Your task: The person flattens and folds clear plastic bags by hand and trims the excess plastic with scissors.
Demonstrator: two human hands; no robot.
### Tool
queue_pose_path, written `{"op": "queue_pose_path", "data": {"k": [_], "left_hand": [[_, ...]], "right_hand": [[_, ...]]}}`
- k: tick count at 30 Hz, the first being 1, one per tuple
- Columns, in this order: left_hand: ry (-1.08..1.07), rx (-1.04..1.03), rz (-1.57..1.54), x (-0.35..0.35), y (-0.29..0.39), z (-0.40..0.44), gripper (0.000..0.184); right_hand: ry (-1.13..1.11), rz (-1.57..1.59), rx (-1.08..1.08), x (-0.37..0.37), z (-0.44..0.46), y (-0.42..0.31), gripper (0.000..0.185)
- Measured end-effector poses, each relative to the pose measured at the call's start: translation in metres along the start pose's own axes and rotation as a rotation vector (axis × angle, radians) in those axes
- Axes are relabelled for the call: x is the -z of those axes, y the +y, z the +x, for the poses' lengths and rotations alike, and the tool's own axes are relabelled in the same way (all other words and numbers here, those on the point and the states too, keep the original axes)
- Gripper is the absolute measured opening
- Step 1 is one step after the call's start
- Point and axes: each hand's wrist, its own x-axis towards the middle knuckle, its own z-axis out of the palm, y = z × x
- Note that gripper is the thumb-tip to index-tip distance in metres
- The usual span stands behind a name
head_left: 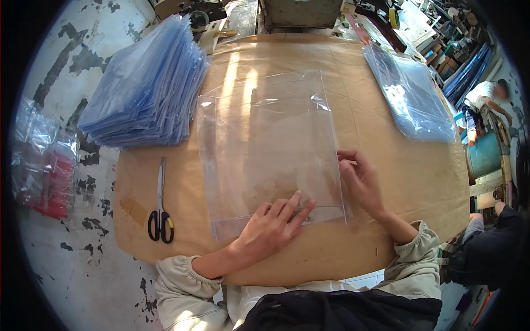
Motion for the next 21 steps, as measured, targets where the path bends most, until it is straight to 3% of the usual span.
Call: {"op": "queue_pose_path", "data": {"k": [5, 8, 10, 11, 13, 16, 19, 21], "left_hand": [[0.208, 0.246, -0.904, 0.020, -0.003, 0.014, 0.081], [0.081, 0.201, -0.680, 0.028, -0.021, 0.029, 0.078], [-0.002, 0.377, -0.789, 0.017, -0.024, 0.025, 0.072], [-0.046, 0.468, -0.841, 0.012, -0.025, 0.023, 0.070], [-0.016, 0.460, -0.900, 0.009, -0.029, 0.021, 0.070], [0.019, 0.420, -1.008, 0.004, -0.028, 0.019, 0.075], [0.019, 0.386, -0.989, 0.006, -0.024, 0.019, 0.083], [0.015, 0.377, -0.968, 0.006, -0.023, 0.019, 0.087]], "right_hand": [[-0.165, -0.289, 0.377, -0.020, -0.016, -0.034, 0.041], [-0.413, -0.484, 0.432, -0.022, -0.019, -0.032, 0.045], [-0.545, -0.465, 0.423, -0.024, -0.018, -0.016, 0.046], [-0.475, -0.350, 0.312, -0.023, -0.016, -0.012, 0.047], [-0.328, -0.114, 0.091, -0.022, -0.012, -0.008, 0.049], [-0.263, -0.560, 0.222, -0.020, 0.002, -0.007, 0.052], [-0.339, -0.895, 0.275, -0.021, 0.005, -0.004, 0.058], [-0.355, -0.929, 0.258, -0.021, 0.005, -0.005, 0.059]]}}
